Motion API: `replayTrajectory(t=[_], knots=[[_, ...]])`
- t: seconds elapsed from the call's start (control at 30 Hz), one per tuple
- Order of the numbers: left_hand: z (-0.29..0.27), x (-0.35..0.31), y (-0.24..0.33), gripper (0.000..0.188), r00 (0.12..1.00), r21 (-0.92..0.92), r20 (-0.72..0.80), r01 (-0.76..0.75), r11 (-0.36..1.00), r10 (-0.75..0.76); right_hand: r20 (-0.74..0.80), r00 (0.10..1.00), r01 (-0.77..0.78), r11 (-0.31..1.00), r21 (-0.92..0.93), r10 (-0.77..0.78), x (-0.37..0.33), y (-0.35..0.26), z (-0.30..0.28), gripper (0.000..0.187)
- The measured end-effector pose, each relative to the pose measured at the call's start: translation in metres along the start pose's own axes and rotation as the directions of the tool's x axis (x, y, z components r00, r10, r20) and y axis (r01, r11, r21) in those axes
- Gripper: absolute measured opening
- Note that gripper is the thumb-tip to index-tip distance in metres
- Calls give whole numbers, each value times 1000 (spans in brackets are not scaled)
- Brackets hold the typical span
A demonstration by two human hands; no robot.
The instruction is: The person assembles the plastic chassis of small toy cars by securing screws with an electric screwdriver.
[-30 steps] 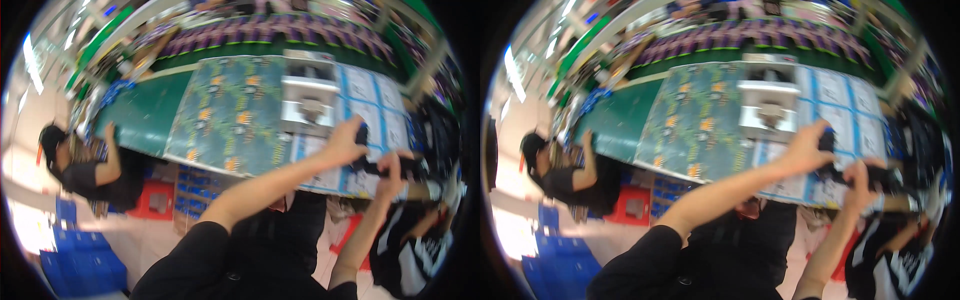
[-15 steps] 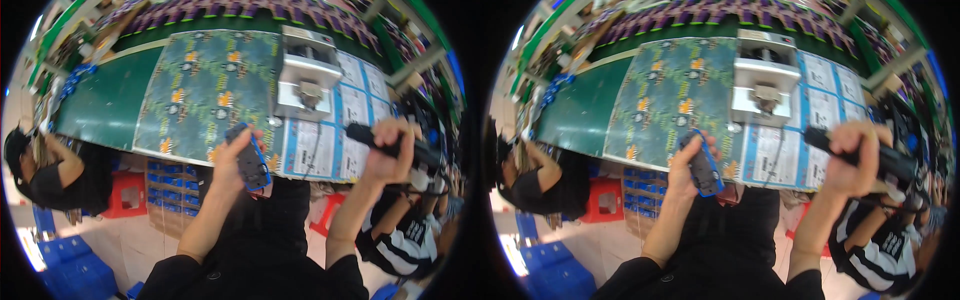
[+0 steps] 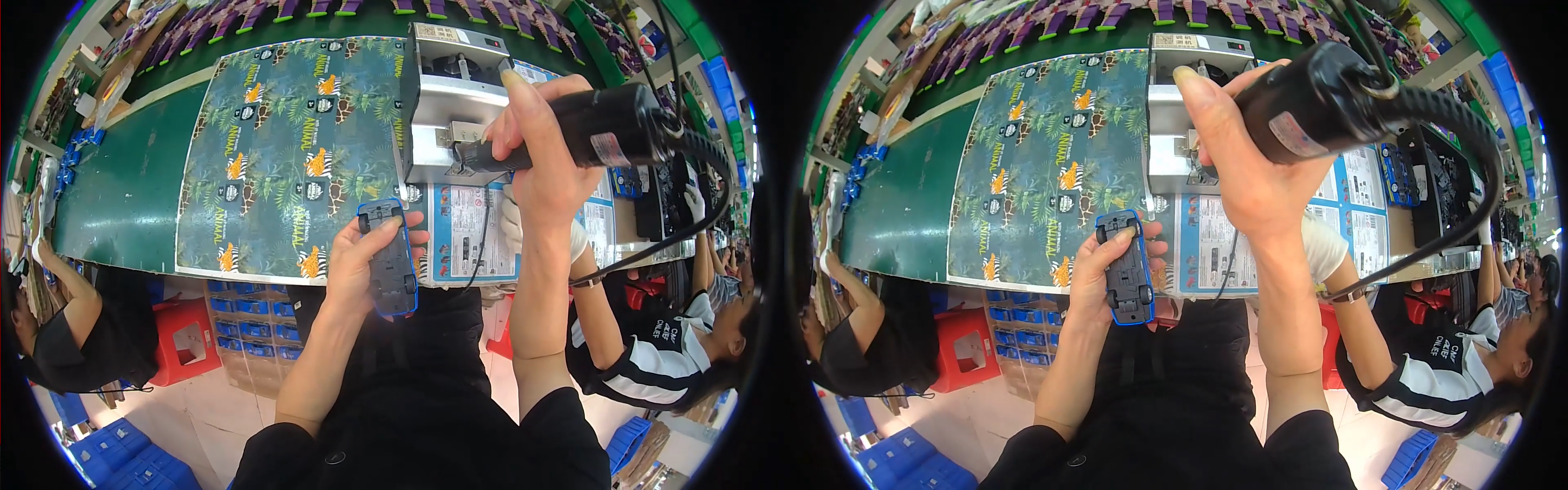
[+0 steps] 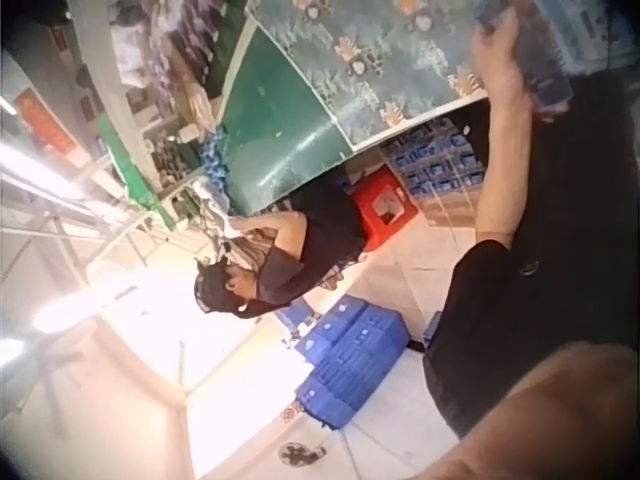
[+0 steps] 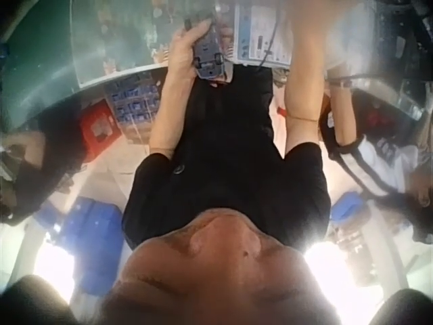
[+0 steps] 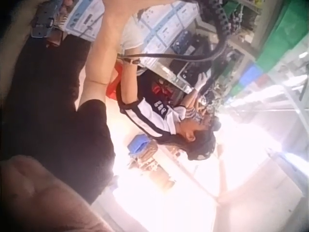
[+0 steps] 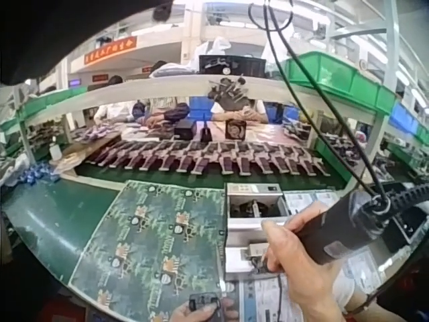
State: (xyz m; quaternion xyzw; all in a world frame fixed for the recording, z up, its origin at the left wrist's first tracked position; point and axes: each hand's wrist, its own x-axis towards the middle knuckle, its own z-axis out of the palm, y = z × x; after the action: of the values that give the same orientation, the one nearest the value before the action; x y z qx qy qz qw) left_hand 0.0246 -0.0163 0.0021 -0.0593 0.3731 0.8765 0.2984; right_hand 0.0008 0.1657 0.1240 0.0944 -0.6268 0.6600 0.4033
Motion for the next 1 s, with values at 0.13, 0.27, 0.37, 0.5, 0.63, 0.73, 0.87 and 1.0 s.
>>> replayTrajectory(t=[0.13, 0.27, 0.37, 0.5, 0.63, 0.73, 0.87, 1.0], knots=[[2, 1, -3, 34, 1000, 48, -2, -15, 999, 15, 7, 998, -62, 998, 5, 62, 5, -1, 2, 20], [1, 0, -2, 32, 999, 31, 17, -41, 999, 41, 85, 980, -174, 981, -86, 181, 3, -15, 4, 17], [8, -4, -3, 26, 997, 105, 11, -76, 992, 76, 162, 970, -213, 954, 209, 181, -20, -23, -10, 18], [9, -4, -6, 26, 994, 167, 74, -89, 982, 77, 241, 970, -85, 917, 389, -12, -40, -39, -7, 22], [10, -7, -10, 23, 989, 185, 89, -135, 973, 120, 253, 966, -147, 903, 404, 43, -53, -37, 2, 21], [12, -6, -12, 22, 986, 185, 83, -161, 969, 148, 229, 968, -187, 901, 391, 102, -58, -34, 5, 24], [15, -7, -13, 23, 982, 219, 82, -184, 958, 170, 203, 967, -219, 904, 367, 153, -63, -29, 8, 24], [17, -8, -11, 23, 976, 287, 79, -218, 933, 204, 248, 951, -264, 906, 331, 186, -66, -28, 14, 28]])
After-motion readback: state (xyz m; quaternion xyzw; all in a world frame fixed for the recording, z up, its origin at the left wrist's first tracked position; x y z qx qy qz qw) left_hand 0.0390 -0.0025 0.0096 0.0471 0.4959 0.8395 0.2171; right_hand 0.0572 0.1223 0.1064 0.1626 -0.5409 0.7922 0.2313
